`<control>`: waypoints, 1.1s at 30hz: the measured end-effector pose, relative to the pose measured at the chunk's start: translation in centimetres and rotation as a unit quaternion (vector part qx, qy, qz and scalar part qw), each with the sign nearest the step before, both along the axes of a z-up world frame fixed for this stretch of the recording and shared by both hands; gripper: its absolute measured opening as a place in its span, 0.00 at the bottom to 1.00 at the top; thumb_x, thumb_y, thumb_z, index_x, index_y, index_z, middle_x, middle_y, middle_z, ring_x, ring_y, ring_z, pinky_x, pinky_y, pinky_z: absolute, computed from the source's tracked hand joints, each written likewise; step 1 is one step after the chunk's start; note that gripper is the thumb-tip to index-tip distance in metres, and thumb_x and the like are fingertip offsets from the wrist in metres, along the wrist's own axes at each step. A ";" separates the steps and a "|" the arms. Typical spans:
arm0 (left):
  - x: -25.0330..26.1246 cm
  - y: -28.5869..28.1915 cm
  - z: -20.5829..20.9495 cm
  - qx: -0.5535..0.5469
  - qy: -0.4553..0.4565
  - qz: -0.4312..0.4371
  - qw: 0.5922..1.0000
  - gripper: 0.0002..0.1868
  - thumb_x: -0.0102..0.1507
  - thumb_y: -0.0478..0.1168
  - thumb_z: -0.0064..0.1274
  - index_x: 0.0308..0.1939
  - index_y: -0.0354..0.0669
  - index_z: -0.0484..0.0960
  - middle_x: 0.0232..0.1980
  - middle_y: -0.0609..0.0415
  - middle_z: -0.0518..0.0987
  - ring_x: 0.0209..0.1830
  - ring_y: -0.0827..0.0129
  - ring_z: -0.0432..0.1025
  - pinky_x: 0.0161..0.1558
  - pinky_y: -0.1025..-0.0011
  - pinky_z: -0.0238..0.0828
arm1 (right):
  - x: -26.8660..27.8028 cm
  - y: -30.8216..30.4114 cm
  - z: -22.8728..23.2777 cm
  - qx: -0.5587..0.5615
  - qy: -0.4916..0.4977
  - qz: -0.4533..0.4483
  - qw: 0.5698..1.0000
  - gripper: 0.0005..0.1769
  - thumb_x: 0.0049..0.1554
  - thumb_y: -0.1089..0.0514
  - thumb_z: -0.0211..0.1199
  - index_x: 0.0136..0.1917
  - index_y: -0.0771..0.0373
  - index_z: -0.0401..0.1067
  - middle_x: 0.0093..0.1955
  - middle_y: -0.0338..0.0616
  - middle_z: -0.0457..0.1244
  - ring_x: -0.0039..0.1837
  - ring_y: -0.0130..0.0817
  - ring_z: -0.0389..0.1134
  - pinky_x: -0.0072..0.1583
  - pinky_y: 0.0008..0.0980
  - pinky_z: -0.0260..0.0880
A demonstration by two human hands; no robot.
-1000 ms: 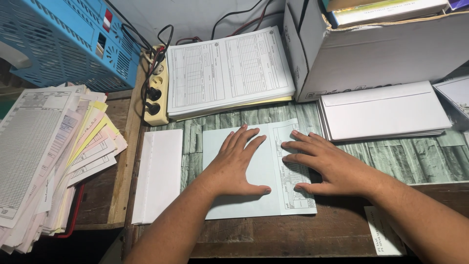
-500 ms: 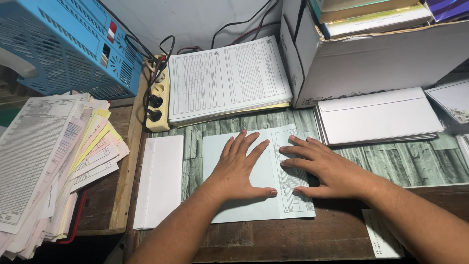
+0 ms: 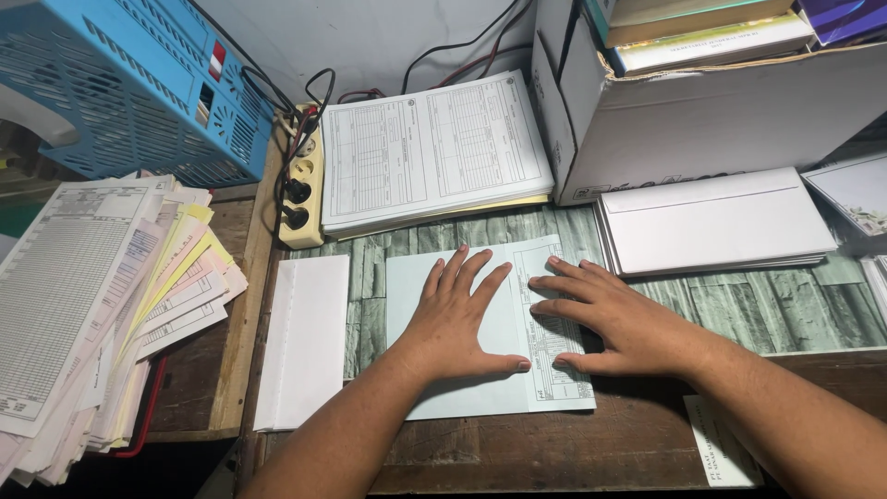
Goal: Fold printed forms and insert them into envelopes for mailing.
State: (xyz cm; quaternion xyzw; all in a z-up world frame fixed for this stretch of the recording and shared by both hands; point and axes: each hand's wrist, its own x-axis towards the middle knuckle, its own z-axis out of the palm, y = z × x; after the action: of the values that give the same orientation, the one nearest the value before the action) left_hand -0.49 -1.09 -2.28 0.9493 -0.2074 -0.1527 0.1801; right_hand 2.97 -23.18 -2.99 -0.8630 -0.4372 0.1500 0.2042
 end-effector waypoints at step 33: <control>-0.6 -0.1 0.3 0.014 0.016 -0.009 1.000 0.55 0.44 0.69 0.50 0.66 0.42 0.49 0.66 0.38 0.48 0.69 0.41 0.37 0.64 0.43 0.30 | -1.2 0.0 0.1 -0.066 -0.026 0.011 0.997 0.35 0.46 0.35 0.59 0.63 0.50 0.60 0.67 0.48 0.51 0.73 0.49 0.41 0.68 0.52 0.39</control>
State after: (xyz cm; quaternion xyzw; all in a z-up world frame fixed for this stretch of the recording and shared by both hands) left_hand -1.12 -1.18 -2.02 0.9473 -0.2114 -0.1722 0.1684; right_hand 1.75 -23.19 -2.93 -0.8734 -0.4407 0.1580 0.1339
